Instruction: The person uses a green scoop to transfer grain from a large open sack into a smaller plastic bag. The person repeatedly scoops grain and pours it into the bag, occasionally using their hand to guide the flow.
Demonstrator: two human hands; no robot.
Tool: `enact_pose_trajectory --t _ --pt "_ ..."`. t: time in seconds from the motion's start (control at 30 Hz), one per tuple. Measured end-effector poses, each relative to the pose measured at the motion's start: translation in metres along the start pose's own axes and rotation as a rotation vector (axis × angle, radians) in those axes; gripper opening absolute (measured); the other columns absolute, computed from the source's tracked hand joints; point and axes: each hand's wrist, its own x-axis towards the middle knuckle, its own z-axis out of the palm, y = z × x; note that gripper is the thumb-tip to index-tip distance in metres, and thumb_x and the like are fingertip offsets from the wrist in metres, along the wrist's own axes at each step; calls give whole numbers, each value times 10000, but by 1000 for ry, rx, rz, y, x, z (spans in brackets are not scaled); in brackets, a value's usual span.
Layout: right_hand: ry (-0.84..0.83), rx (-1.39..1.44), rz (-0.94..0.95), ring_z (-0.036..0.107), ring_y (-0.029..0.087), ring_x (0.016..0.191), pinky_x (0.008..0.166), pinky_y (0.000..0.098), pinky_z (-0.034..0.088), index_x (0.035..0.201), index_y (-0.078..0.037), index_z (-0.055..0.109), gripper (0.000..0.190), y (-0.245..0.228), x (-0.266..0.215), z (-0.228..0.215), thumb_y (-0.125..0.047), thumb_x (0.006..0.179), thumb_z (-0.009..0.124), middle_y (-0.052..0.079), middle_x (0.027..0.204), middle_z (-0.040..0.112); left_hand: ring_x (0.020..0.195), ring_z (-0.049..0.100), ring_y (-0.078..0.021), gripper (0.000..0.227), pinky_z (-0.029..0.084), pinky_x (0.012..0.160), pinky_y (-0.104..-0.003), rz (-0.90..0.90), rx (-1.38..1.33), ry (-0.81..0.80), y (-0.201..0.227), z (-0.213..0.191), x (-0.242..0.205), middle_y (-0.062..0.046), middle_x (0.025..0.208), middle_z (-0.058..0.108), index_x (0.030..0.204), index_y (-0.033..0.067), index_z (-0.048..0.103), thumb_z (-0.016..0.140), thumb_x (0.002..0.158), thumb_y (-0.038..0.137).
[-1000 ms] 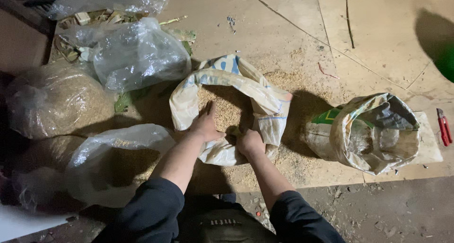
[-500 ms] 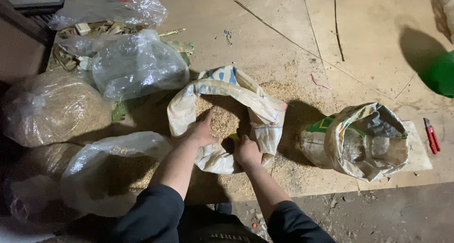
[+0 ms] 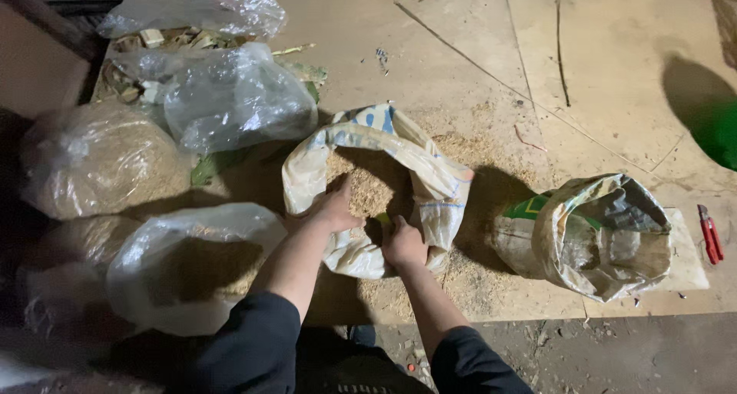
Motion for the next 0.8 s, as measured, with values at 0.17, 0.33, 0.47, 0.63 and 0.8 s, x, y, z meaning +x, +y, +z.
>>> enact_pose_trajectory --t 0.17,0.33,0.47,0.63,0.8 --pt "55 29 -17 710 411 1028 893 517 561 1303 -187 668 439 1 -11 -4 -443 964 561 209 1079 748 1478 394 -364 1340 304 1247 -405 38 -48 36 -12 16 8 -206 1655 289 1638 162 -130 886 782 334" --pt "73 57 -62 710 417 1020 883 517 565 1247 -165 710 422 17 -10 -2 -438 943 605 217 1069 747 1526 309 -350 1306 273 1247 -400 321 -292 207 -26 45 25 -232 1663 245 1642 137 -25 915 747 282" --pt "183 110 -181 727 421 991 874 512 581 1224 -160 743 352 32 7 3 -327 944 609 230 1034 755 1518 331 -324 1158 302 1234 -416 355 -371 185 -21 13 -5 -187 1687 230 1637 177 111 882 780 286" --pt "176 30 -151 745 381 912 804 502 591 1194 -149 753 344 40 -9 -13 -287 890 668 193 1011 761 1507 398 -324 954 332 1244 -479 454 -374 225 -34 -10 -82 -196 1635 369 1642 185 232 801 885 300" --pt "217 0 -202 762 353 847 782 466 606 1090 -105 780 276 -7 -57 -51 -304 938 662 182 948 776 1421 498 -338 742 395 1176 -513 560 -519 337 -79 -9 -128 -198 1554 499 1546 141 413 755 898 258"
